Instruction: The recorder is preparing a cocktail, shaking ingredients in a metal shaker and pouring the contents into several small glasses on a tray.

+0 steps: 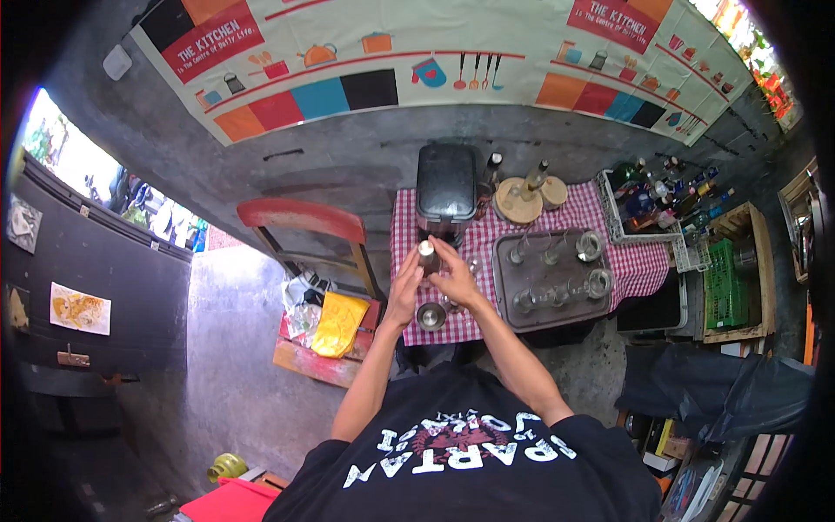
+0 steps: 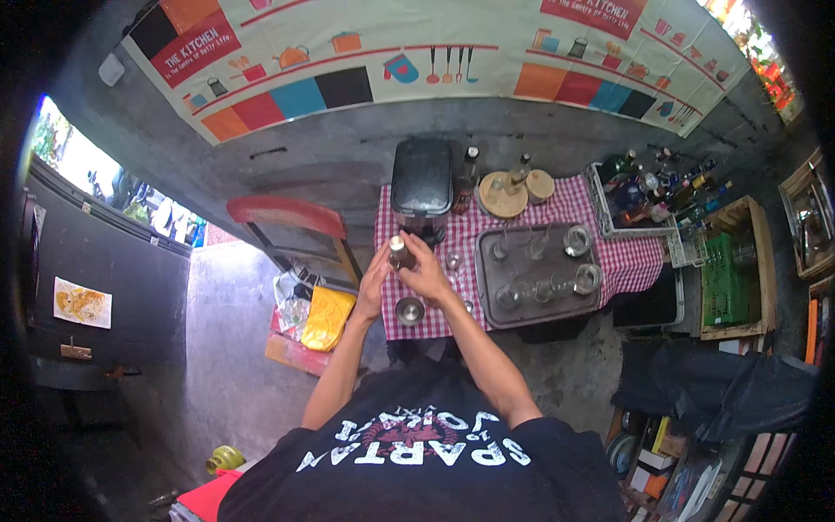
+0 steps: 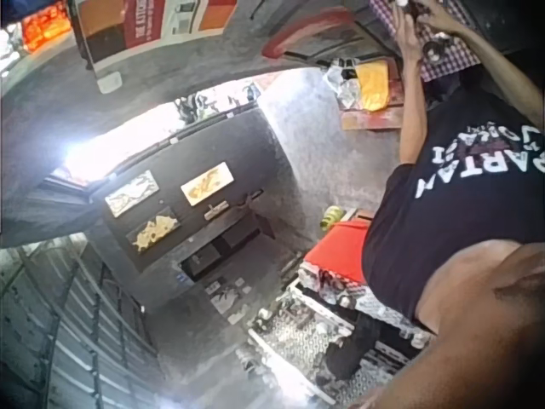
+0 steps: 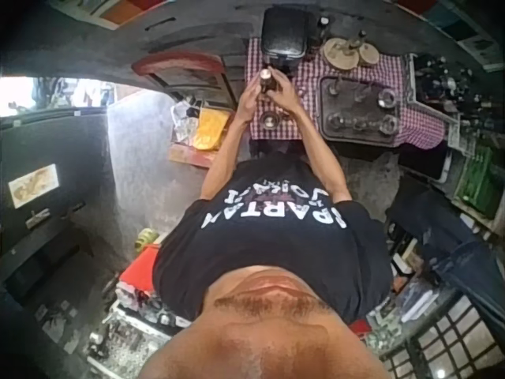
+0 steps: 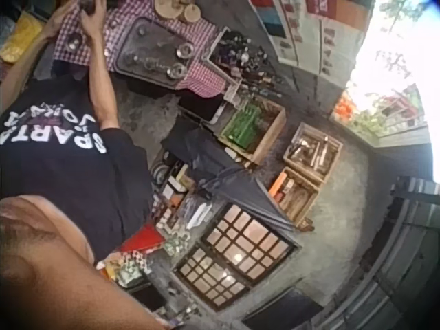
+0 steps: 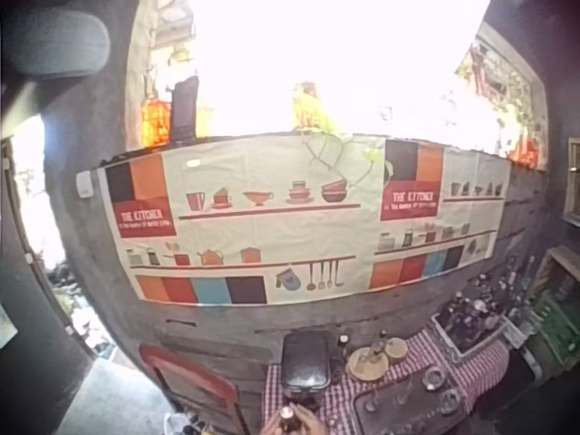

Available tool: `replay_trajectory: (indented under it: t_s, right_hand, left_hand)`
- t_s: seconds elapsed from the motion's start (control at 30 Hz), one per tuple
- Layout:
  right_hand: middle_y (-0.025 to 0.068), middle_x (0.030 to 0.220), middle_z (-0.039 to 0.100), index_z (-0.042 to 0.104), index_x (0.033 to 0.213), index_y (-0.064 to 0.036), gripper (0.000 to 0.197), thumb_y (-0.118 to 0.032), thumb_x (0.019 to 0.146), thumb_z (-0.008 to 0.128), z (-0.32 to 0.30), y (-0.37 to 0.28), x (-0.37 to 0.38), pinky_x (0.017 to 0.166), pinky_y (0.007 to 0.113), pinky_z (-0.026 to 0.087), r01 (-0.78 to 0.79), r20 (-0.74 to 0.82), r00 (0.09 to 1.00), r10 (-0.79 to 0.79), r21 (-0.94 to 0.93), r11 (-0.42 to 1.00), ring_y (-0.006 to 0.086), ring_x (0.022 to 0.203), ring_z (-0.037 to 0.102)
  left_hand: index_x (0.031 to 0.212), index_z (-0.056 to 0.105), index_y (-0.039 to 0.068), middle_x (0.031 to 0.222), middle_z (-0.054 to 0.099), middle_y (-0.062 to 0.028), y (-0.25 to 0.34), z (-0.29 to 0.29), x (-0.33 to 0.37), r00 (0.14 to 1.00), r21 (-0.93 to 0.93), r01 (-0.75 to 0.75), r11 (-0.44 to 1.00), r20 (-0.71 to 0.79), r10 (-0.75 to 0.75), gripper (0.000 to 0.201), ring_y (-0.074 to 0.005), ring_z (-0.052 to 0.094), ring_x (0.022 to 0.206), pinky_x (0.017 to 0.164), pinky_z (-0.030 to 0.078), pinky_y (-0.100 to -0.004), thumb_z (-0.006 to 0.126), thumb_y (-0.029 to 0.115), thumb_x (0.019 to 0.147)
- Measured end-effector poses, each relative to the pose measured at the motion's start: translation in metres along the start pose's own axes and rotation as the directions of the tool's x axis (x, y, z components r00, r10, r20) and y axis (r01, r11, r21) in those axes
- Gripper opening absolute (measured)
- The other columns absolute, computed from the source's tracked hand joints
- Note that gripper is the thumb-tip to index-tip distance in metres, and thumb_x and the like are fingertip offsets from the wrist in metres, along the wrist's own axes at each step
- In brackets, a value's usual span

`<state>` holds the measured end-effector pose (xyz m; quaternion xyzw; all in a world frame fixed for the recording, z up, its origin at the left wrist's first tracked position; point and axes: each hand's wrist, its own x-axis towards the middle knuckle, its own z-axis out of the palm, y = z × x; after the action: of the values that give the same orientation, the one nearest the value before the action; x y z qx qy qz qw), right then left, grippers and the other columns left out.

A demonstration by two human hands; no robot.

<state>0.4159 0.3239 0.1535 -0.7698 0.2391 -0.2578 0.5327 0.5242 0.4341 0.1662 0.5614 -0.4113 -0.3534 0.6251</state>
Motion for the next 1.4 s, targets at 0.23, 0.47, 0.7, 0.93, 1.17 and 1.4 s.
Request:
replay_trajectory:
  t_s: [0.23, 0.47, 0.7, 0.93, 1.17, 1.4]
  right_hand:
    - [0.0191, 0.137, 0.038, 0.031, 0.137, -0.0007, 0.075, -0.005, 0.069, 0.063, 0.006, -0.007, -0.015, 0.103, 0.035, 0.034, 0.024, -0.044, 0.999, -0.029, -0.105, 0.994, 0.03, 0.128, 0.038]
    - [0.0191, 0.139, 0.036, 0.035, 0.137, -0.0026, 0.073, -0.007, 0.069, 0.062, 0.011, -0.001, -0.009, 0.106, 0.034, 0.029, -0.008, -0.04, 0.999, 0.005, -0.053, 0.999, 0.029, 0.13, 0.035]
    - [0.0244, 0.137, 0.036, 0.041, 0.133, -0.0055, 0.065, -0.015, 0.074, 0.064, 0.005, -0.002, 0.006, 0.103, 0.037, 0.033, -0.034, -0.02, 0.999, 0.033, -0.062, 0.998, 0.0349, 0.128, 0.037]
    - [0.0177, 0.117, 0.052, 0.052, 0.12, -0.0027, 0.055, -0.021, 0.072, 0.073, 0.005, -0.02, 0.012, 0.091, 0.036, 0.042, 0.08, -0.133, 0.984, -0.118, -0.26, 0.962, 0.0315, 0.109, 0.052]
    - [0.0106, 0.097, 0.058, 0.06, 0.103, -0.003, 0.039, -0.02, 0.07, 0.072, -0.007, -0.025, 0.022, 0.076, 0.035, 0.047, 0.099, -0.066, 0.989, -0.132, -0.369, 0.924, 0.0267, 0.089, 0.058]
    - [0.0115, 0.092, 0.06, 0.062, 0.101, -0.003, 0.036, -0.014, 0.068, 0.068, -0.021, -0.023, 0.035, 0.076, 0.035, 0.049, 0.244, 0.094, 0.97, -0.225, -0.334, 0.91, 0.0263, 0.087, 0.06]
  left_hand:
    - [0.135, 0.033, -0.008, 0.141, 0.033, -0.0207, -0.015, -0.014, 0.009, 0.996, -0.035, 0.04, 0.999, -0.075, -0.043, 0.058, -0.0263, 0.029, 0.133, 0.108, 0.019, -0.0309, 0.036, 0.033, 0.094]
    - [0.134, 0.032, -0.008, 0.138, 0.038, -0.0193, -0.019, -0.006, 0.011, 0.997, -0.145, 0.066, 0.987, -0.039, -0.073, 0.057, -0.0236, 0.035, 0.13, 0.106, 0.024, -0.0301, 0.035, 0.033, 0.095]
    - [0.138, 0.03, -0.001, 0.136, 0.042, -0.0145, -0.012, -0.005, 0.004, 0.988, -0.092, 0.117, 0.989, -0.092, -0.126, 0.059, -0.024, 0.039, 0.126, 0.1, 0.031, -0.0336, 0.034, 0.039, 0.095]
    - [0.137, 0.032, 0.001, 0.13, 0.048, -0.0094, -0.013, -0.004, 0.01, 0.965, -0.171, 0.147, 0.974, -0.193, -0.18, 0.056, -0.0195, 0.046, 0.118, 0.092, 0.037, -0.0302, 0.034, 0.038, 0.095]
    - [0.135, 0.034, 0.001, 0.127, 0.05, -0.0111, -0.023, -0.011, 0.022, 0.977, -0.216, 0.16, 0.963, -0.103, -0.186, 0.049, -0.0185, 0.048, 0.115, 0.091, 0.04, -0.0295, 0.044, 0.018, 0.09]
    - [0.12, 0.054, 0.002, 0.106, 0.064, -0.01, -0.036, -0.012, 0.029, 0.991, 0.088, 0.1, 0.991, -0.102, -0.091, 0.043, -0.0161, 0.059, 0.098, 0.085, 0.046, -0.0273, 0.065, 0.005, 0.079]
